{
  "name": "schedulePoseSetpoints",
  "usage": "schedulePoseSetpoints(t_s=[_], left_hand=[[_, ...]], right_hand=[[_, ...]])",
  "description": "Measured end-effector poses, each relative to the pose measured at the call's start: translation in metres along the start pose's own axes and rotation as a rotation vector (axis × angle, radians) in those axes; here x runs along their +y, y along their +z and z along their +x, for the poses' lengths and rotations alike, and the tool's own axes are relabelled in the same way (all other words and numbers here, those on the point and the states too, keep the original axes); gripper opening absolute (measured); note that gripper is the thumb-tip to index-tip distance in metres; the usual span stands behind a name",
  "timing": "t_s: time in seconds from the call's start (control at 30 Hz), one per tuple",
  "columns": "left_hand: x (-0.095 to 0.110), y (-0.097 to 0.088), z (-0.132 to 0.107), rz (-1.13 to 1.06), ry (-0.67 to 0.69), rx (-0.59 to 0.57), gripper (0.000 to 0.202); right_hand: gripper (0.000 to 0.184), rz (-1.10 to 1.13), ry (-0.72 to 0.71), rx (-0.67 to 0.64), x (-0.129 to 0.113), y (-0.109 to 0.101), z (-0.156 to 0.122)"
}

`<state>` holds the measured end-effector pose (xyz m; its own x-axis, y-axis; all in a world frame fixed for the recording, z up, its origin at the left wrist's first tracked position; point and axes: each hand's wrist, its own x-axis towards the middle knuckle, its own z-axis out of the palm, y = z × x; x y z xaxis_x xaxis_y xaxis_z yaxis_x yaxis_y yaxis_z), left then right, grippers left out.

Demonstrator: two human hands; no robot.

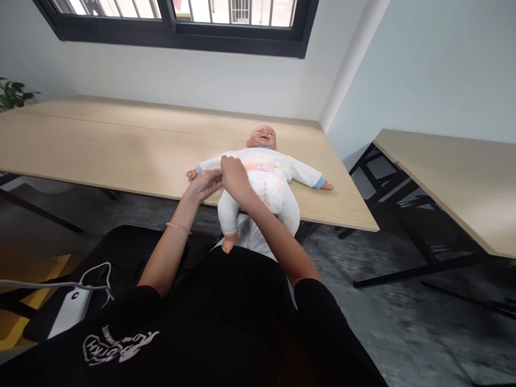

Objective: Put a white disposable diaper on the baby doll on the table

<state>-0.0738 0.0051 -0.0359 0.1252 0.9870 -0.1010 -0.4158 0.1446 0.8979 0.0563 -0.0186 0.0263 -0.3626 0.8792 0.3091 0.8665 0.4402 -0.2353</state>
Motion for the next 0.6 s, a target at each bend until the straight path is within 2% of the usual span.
schedulePoseSetpoints(t_s=[0.13,0.33,0.53,0.6], left_hand=[[-0.001,-0.002,-0.001,-0.077,0.036,-0.023,0.008],[-0.003,-0.006,0.0,-0.082,0.058,-0.098,0.003],[-0.002,-0.008,-0.002,-0.099,0.072,-0.116,0.029],[-0.002,-0.008,-0.002,-0.101,0.072,-0.115,0.032]], right_hand=[[0.032,0.133,-0.011,-0.057,0.01,-0.01,-0.001],[0.031,0.059,0.018,-0.093,0.01,-0.011,-0.001],[0.037,-0.008,0.031,-0.064,0.008,-0.003,-0.003],[0.04,-0.018,0.041,-0.034,0.007,-0.003,-0.005]])
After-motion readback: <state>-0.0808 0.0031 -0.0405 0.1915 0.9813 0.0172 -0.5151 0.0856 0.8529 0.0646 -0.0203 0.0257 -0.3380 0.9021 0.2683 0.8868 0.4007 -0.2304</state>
